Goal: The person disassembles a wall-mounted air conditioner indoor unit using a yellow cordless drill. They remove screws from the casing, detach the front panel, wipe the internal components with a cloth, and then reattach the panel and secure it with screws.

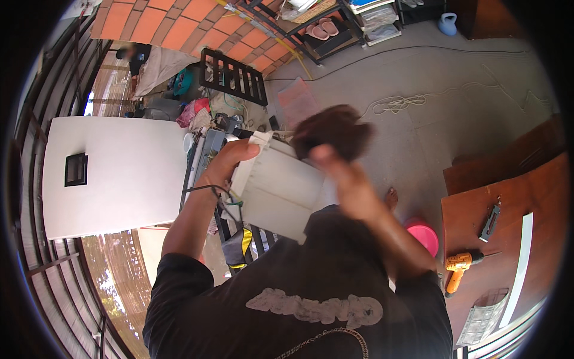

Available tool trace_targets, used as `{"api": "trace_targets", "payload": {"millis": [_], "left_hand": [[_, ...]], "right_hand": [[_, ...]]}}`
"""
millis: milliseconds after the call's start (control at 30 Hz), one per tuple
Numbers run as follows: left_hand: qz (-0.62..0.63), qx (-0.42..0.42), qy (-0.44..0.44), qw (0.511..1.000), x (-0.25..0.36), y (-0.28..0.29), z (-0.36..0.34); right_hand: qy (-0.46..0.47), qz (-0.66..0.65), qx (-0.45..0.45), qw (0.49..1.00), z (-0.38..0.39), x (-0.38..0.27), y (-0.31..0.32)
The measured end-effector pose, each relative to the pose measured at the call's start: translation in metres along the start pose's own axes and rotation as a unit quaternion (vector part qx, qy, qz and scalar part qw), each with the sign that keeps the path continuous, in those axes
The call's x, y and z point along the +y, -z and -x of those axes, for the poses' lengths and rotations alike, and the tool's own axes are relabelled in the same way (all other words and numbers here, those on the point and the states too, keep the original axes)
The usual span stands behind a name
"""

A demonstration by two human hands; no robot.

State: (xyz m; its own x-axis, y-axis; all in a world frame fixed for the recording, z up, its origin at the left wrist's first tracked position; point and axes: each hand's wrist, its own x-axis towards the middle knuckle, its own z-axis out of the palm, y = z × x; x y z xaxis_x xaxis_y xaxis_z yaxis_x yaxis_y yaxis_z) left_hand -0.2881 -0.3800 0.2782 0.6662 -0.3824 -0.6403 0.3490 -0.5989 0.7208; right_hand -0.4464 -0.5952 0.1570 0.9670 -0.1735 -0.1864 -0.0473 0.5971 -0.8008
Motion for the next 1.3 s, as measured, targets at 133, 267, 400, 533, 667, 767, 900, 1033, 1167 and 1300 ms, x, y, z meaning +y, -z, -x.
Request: {"api": "trace_targets", "payload": {"millis": [133,267,400,533,667,767,900,1033,1167,1300], "left_hand": [[0.186,-0.016,-0.023,0.982,-0.005,-0.005,-0.024],[0.13,0.031,-0.033,0.99,-0.008,0.003,-0.023],[-0.038,0.04,-0.068,0.996,-0.021,-0.011,-0.032],[0.074,0.029,-0.09,0.993,-0.033,-0.008,-0.025],[0.202,-0.017,-0.082,0.976,-0.049,-0.008,-0.027],[0.128,0.052,-0.173,0.975,-0.061,-0.019,-0.049],[0.145,0.095,-0.187,0.967,-0.069,-0.024,-0.049],[0.009,0.153,-0.198,0.968,-0.058,-0.032,-0.034],[-0.082,0.132,-0.211,0.965,-0.055,-0.053,-0.018],[-0.133,0.197,-0.186,0.953,-0.057,-0.058,-0.013]], "right_hand": [[0.266,0.361,-0.207,0.869,0.015,-0.011,-0.033],[0.271,0.378,-0.379,0.8,0.01,-0.001,0.024],[0.322,0.413,-0.251,0.814,-0.024,0.025,0.014],[0.238,0.275,0.053,0.93,-0.057,-0.003,0.001],[0.183,0.04,-0.099,0.977,-0.018,-0.018,-0.028],[0.332,0.212,-0.173,0.903,-0.022,-0.012,-0.044],[0.167,0.022,-0.109,0.98,-0.044,-0.005,-0.042],[0.256,0.078,-0.067,0.961,-0.035,-0.015,-0.036],[0.321,0.257,-0.029,0.911,-0.052,-0.036,-0.031],[0.249,0.129,-0.002,0.96,-0.067,-0.036,-0.025]]}}
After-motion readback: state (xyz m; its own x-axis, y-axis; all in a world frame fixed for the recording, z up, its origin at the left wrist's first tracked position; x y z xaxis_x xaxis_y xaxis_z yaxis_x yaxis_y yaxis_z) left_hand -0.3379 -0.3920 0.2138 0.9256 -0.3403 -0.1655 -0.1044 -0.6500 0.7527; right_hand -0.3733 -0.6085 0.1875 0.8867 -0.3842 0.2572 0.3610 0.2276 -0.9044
